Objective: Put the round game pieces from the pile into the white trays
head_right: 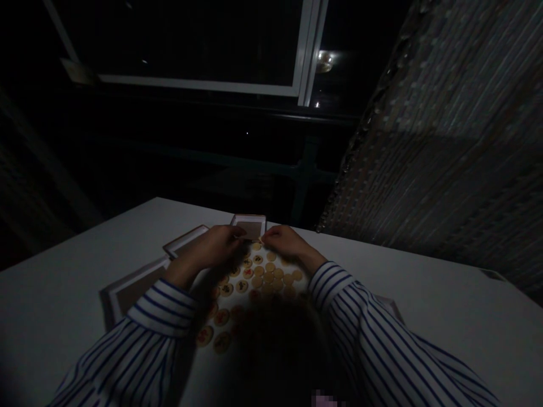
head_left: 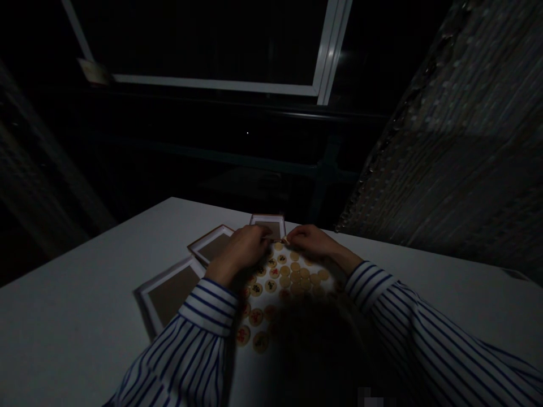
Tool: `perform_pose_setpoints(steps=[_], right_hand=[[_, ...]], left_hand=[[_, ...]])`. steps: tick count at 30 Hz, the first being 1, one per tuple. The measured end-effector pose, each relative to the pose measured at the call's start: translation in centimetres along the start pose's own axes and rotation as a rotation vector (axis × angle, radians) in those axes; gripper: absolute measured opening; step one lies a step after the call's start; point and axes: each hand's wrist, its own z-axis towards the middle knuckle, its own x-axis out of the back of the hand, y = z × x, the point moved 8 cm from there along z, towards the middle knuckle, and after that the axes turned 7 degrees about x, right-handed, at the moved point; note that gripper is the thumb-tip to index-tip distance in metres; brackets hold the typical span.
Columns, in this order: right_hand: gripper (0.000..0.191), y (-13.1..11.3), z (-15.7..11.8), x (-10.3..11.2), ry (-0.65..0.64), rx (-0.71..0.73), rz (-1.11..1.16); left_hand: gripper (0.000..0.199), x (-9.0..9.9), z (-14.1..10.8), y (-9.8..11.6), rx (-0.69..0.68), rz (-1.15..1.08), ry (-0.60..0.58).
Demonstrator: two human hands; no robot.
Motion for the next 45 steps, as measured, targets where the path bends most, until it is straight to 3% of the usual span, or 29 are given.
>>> perform_pose_setpoints(steps=[13,31,45], right_hand=[[0.012,-1.0,-1.1,-0.6,-0.033,-0.051,0.415],[0.018,-2.3,-2.4,-0.3,-0.021,-0.081,0.422],[0.018,-2.6,-4.5,1.4,0.035,-0.057,0.377]], left_hand=[[0.026,-0.2,-0.2,2.2,-0.082,-0.108,0.007],[0.027,0.8,-0.8,3.9,-0.12,-0.213,0.002],[0.025,1.7,-1.1,4.5,-0.163,-0.154,0.032]])
